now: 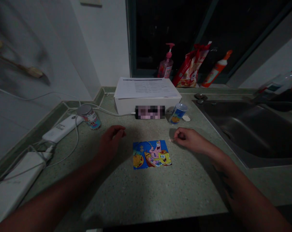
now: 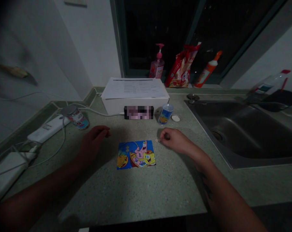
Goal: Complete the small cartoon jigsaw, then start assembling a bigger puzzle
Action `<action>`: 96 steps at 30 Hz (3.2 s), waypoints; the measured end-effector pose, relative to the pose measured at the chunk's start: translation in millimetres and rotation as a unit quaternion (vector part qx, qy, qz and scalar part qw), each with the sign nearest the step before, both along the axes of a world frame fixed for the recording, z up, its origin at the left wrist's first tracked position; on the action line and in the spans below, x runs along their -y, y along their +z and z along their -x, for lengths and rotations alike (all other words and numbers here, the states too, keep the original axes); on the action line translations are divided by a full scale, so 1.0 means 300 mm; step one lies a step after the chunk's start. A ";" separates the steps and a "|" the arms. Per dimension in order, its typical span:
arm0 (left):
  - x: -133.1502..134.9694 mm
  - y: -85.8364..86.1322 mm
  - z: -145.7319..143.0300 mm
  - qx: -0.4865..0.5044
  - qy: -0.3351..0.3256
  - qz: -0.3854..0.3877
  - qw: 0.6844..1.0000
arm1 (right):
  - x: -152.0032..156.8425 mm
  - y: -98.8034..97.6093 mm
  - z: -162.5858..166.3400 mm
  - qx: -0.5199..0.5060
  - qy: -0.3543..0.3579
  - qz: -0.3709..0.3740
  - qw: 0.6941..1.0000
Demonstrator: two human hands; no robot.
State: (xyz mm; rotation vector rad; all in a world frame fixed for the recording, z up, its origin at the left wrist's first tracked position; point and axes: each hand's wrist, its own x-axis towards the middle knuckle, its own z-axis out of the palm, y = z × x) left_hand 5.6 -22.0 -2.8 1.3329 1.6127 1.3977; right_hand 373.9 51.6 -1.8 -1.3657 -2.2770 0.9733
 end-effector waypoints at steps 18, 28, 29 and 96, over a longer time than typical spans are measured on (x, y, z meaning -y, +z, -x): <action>-0.002 -0.007 0.004 -0.011 -0.006 -0.007 1.000 | 0.012 -0.016 0.033 0.079 0.008 -0.060 0.995; 0.034 0.016 -0.024 -0.104 -0.029 -0.023 0.994 | 0.089 0.031 0.147 -0.026 0.049 -0.199 0.978; 0.041 0.019 -0.030 -0.115 -0.041 -0.027 0.992 | 0.105 0.033 0.169 -0.051 0.066 -0.230 0.970; 0.088 0.006 -0.116 0.031 -0.173 0.110 0.978 | 0.239 -0.014 0.372 -0.075 0.135 -0.334 0.930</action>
